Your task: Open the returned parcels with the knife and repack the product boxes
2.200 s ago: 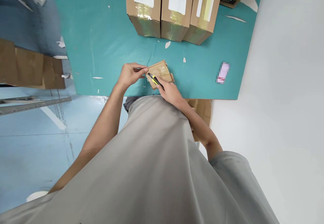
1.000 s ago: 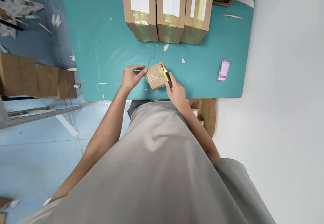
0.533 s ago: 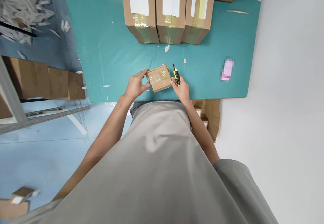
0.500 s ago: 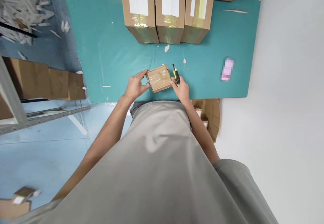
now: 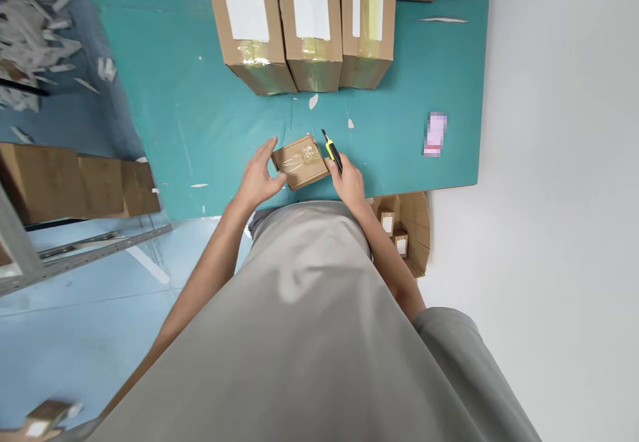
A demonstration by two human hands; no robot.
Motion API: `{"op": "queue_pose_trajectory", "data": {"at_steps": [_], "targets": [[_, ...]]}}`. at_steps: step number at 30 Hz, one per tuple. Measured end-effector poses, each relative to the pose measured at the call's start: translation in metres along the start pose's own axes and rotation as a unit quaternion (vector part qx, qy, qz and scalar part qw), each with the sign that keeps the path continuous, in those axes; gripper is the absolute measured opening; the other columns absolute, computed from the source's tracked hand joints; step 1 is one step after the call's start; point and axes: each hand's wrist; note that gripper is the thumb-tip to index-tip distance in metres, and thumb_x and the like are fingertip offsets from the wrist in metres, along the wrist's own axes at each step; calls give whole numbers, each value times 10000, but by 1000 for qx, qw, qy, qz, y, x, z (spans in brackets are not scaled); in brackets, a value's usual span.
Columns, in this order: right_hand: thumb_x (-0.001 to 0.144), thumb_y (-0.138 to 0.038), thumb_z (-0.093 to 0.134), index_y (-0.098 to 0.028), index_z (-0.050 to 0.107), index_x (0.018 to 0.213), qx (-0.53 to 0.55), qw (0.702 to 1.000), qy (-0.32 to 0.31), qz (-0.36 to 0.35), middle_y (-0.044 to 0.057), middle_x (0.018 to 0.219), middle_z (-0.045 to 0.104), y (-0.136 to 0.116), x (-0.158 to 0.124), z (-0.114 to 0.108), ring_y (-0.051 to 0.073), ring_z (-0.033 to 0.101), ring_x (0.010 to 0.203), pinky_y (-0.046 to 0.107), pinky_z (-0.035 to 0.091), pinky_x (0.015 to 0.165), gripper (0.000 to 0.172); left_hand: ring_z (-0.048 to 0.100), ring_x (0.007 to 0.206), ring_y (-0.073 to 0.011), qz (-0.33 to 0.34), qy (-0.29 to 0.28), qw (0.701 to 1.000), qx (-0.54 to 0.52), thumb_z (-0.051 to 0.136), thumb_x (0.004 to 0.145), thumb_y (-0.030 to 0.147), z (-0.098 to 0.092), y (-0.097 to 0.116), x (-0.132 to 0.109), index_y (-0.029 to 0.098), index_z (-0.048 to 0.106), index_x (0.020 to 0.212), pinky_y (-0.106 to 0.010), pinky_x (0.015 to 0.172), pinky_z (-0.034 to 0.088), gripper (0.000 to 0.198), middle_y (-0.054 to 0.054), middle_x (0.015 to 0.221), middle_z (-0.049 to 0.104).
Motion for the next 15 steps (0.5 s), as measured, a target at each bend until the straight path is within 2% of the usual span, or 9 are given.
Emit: {"op": "queue_pose_trajectory", "data": {"at_steps": [2, 5, 10, 15], "targets": [[1205, -466, 330, -220, 543, 1710, -8, 1000, 2, -18, 162, 1518, 779, -6, -12, -10, 359, 757, 1365, 472, 594, 1134, 600, 303, 1776, -440, 26, 3, 1000, 10, 784, 958, 477, 7, 16, 4, 290, 532, 1740, -687, 1461, 186, 843, -137, 1851, 459], [1201, -436, 309, -227, 460, 1789, -43, 998, -20, -38, 152, 1659, 689, -13, -26, -21, 365, 716, 1441, 491, 581, 1180, 642, 289, 1778, -458, 55, -12, 998, 22, 770, 1004, 512, 20, 33, 10, 339, 624, 1655, -762, 1448, 93, 689, -118, 1837, 483], [1198, -408, 345, -205, 452, 1810, -109, 991, -74, -18, 180, 1539, 769, -21, -33, -27, 400, 774, 1308, 529, 600, 1139, 653, 334, 1764, -444, 73, -5, 997, 40, 801, 998, 481, 33, 31, 10, 346, 649, 1621, -765, 1449, 95, 655, -112, 1841, 478], [1229, -439, 297, -184, 339, 1858, -187, 976, -108, 18, 203, 1473, 798, -45, -30, -32, 393, 796, 1264, 487, 597, 1097, 680, 324, 1771, -430, 75, 4, 996, 41, 788, 1006, 521, 37, 24, 10, 338, 648, 1624, -744, 1458, 86, 660, -106, 1843, 479]]}}
Point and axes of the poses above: each hand's wrist, its own x-axis towards the middle knuckle, its own z-axis out of the palm, y = z × x
